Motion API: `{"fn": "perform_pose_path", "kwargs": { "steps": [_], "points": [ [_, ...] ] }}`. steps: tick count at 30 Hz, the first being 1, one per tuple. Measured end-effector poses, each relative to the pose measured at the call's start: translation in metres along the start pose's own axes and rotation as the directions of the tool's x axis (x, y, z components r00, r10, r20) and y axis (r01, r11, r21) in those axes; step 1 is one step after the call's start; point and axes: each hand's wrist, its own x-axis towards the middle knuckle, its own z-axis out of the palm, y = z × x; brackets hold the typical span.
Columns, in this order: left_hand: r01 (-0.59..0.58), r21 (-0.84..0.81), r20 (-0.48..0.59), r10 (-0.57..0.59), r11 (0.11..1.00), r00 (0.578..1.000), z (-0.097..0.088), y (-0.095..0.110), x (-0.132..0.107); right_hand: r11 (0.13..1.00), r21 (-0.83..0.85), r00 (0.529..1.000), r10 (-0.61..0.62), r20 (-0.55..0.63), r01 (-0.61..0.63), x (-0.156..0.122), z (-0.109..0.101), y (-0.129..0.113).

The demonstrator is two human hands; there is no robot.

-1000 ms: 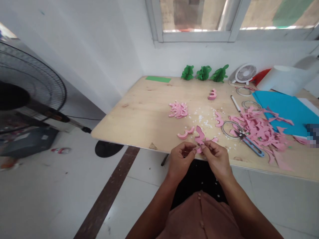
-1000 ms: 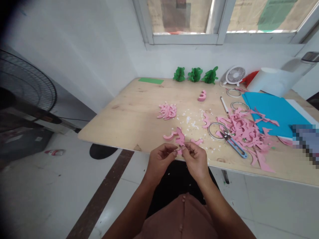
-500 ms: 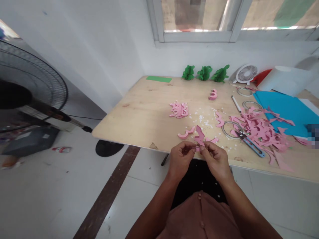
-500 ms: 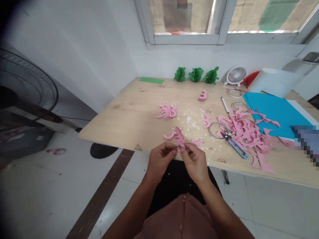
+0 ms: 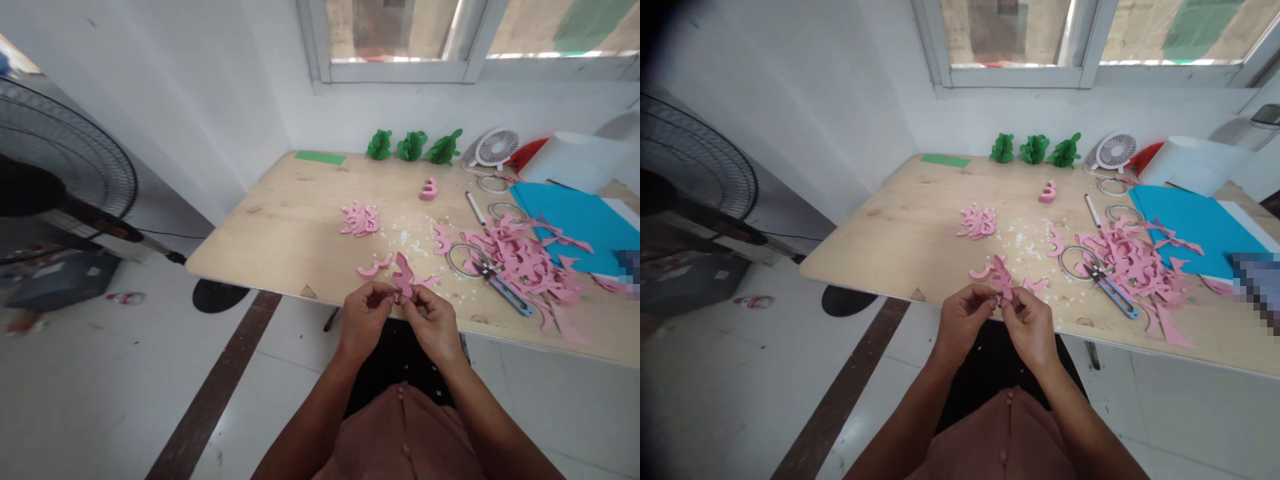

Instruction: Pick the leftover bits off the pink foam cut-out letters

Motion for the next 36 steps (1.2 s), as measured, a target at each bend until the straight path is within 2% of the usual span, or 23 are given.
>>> {"fn": "perform_pose_path", "kwargs": {
  "steps": [6, 11, 18, 22, 24, 27, 31, 36],
  "points": [
    [-0.001, 0.013, 0.007, 0.001, 1.000, 1.000, 0.000, 0.002, -0.001, 0.987, 0.147, 0.997, 0.066, 0.034, -0.070, 0.001, 0.002, 0.002],
    [-0.006, 0.004, 0.012, 0.006, 1.000, 1.000, 0.000, 0.001, -0.001, 0.964, 0.252, 0.996, 0.069, 0.065, -0.083, 0.001, 0.003, 0.003],
    [-0.026, 0.038, 0.010, 0.026, 0.999, 1.000, -0.001, -0.003, -0.001, 0.963, 0.250, 0.995, 0.088, 0.042, -0.096, 0.000, 0.006, 0.007],
    [-0.122, 0.214, -0.073, 0.140, 0.969, 0.987, -0.002, -0.003, -0.006, 0.968, 0.232, 0.995, 0.093, 0.032, -0.098, 0.001, 0.005, 0.007],
    [-0.196, 0.351, -0.117, 0.250, 0.916, 0.961, -0.002, -0.001, -0.009, 0.969, 0.226, 0.995, 0.094, 0.030, -0.098, 0.001, 0.004, 0.006],
    [-0.293, 0.495, -0.089, 0.383, 0.818, 0.919, -0.002, -0.002, -0.013, 0.970, 0.224, 0.995, 0.096, 0.021, -0.099, 0.001, 0.004, 0.004],
    [-0.333, 0.544, -0.056, 0.429, 0.771, 0.902, 0.000, -0.006, -0.012, 0.974, 0.209, 0.996, 0.091, 0.006, -0.091, 0.000, 0.004, 0.006],
    [-0.322, 0.572, -0.054, 0.427, 0.754, 0.903, 0.001, -0.006, -0.009, 0.985, 0.161, 0.998, 0.063, 0.000, -0.062, 0.000, 0.005, 0.006]
  ]
}}
